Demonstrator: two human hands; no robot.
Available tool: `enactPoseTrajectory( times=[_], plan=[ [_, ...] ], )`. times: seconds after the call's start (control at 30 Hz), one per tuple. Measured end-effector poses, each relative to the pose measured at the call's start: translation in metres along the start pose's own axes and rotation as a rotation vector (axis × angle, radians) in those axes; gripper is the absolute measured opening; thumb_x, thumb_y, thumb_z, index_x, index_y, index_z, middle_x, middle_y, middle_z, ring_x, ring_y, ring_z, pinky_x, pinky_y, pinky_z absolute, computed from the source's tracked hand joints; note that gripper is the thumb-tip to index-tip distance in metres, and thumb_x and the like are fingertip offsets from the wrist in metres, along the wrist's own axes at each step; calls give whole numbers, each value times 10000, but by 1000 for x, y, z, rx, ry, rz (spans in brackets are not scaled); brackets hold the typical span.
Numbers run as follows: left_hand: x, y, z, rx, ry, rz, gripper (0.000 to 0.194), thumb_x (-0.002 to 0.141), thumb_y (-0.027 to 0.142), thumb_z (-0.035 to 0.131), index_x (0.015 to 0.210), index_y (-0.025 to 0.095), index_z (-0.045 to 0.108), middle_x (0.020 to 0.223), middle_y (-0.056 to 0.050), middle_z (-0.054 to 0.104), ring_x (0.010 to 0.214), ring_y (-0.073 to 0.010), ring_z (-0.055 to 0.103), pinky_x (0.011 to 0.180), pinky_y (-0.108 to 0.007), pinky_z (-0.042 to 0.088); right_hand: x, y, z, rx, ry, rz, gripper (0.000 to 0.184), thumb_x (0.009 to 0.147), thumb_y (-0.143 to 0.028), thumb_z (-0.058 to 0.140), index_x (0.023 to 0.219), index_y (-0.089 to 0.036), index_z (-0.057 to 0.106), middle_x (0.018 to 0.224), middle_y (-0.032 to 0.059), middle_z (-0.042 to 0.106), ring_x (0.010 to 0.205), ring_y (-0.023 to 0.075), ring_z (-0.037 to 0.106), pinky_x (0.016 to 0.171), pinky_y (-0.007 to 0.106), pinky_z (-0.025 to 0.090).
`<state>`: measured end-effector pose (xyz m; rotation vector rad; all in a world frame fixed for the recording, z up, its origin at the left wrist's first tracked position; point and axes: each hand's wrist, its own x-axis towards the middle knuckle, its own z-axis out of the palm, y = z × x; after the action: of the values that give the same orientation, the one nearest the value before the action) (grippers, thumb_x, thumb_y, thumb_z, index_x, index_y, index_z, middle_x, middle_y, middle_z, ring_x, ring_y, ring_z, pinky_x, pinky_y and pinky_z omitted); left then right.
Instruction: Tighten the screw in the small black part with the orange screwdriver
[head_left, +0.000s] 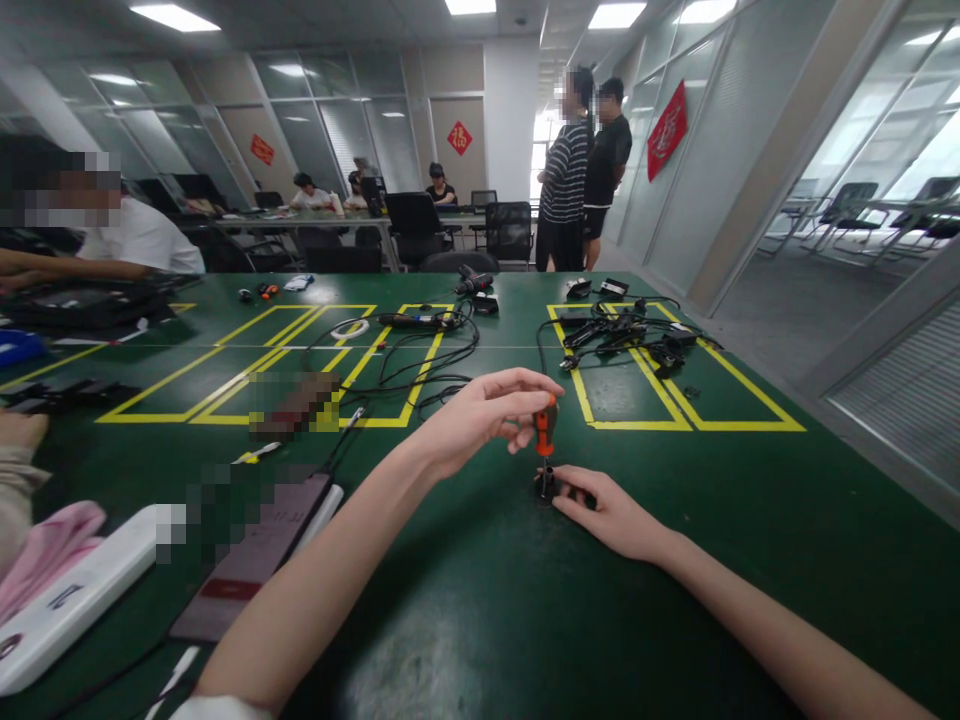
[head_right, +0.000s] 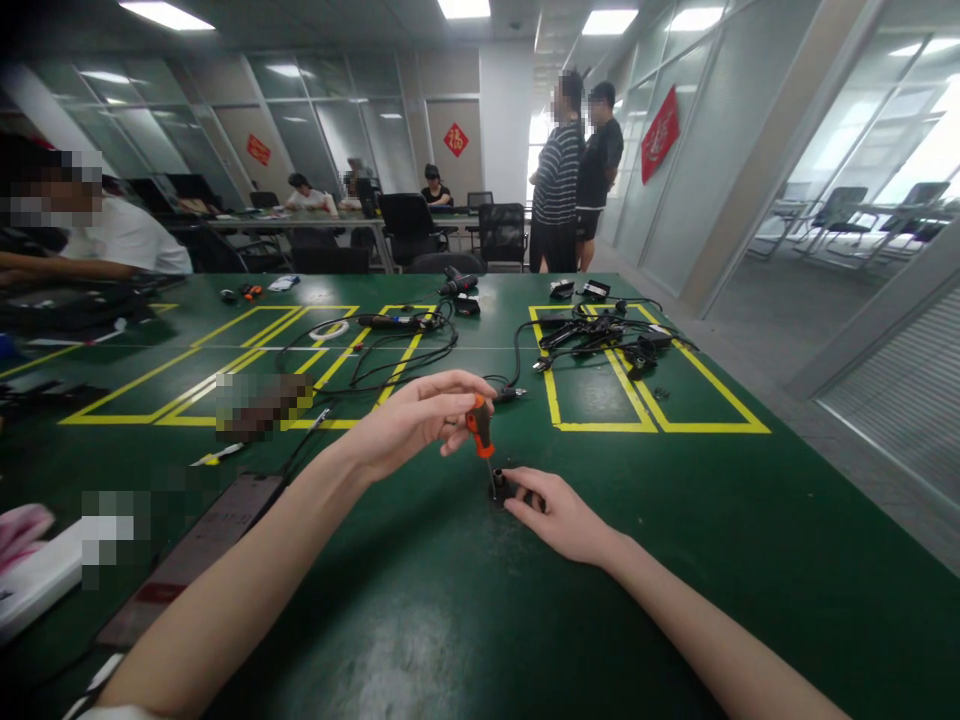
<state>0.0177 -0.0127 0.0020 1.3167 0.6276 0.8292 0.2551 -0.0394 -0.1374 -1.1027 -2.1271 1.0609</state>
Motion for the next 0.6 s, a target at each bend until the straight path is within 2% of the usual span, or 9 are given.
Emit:
enactPoseTrajectory(
  times=[0.17, 0.37, 0.47, 0.6],
  plan=[
    [0, -1, 0, 24, -7, -6, 264, 878, 372, 760, 1054, 175, 752, 826, 1, 622, 595, -63, 552, 521, -192, 436, 1, -5, 0, 5, 2, -18, 386, 998, -370, 574, 1317, -171, 663, 1074, 85, 707, 764, 160, 594, 644, 267, 494],
    [0, -1, 1, -5, -38, 3, 270, 916, 383, 704, 1028, 141, 741, 1081, -105, 720, 622, -76, 577, 560, -219, 473, 0, -6, -1, 12, -6, -31, 379, 999, -362, 573, 1309, -169, 677, 1132, 99, 712, 769, 161, 597, 654, 274, 495],
    [0, -2, 2, 26, -44, 5, 274, 886, 366, 759, 1058, 155, 728, 958, -68, 715, 618, -76, 575, 549, -205, 458, 1, -4, 2, 15, 18, -24, 385, 991, -355, 583, 1315, -169, 680, 1135, 103, 721, 773, 167, 609, 663, 284, 507],
    [-1, -1, 4, 57, -30, 35, 291, 834, 314, 817, 1075, 179, 728, 878, 0, 660, 594, -52, 561, 529, -182, 435, 1, -11, -4, 71, 80, 5, 407, 989, -365, 579, 1337, -172, 666, 1007, 92, 733, 735, 176, 620, 659, 308, 525]
  ],
)
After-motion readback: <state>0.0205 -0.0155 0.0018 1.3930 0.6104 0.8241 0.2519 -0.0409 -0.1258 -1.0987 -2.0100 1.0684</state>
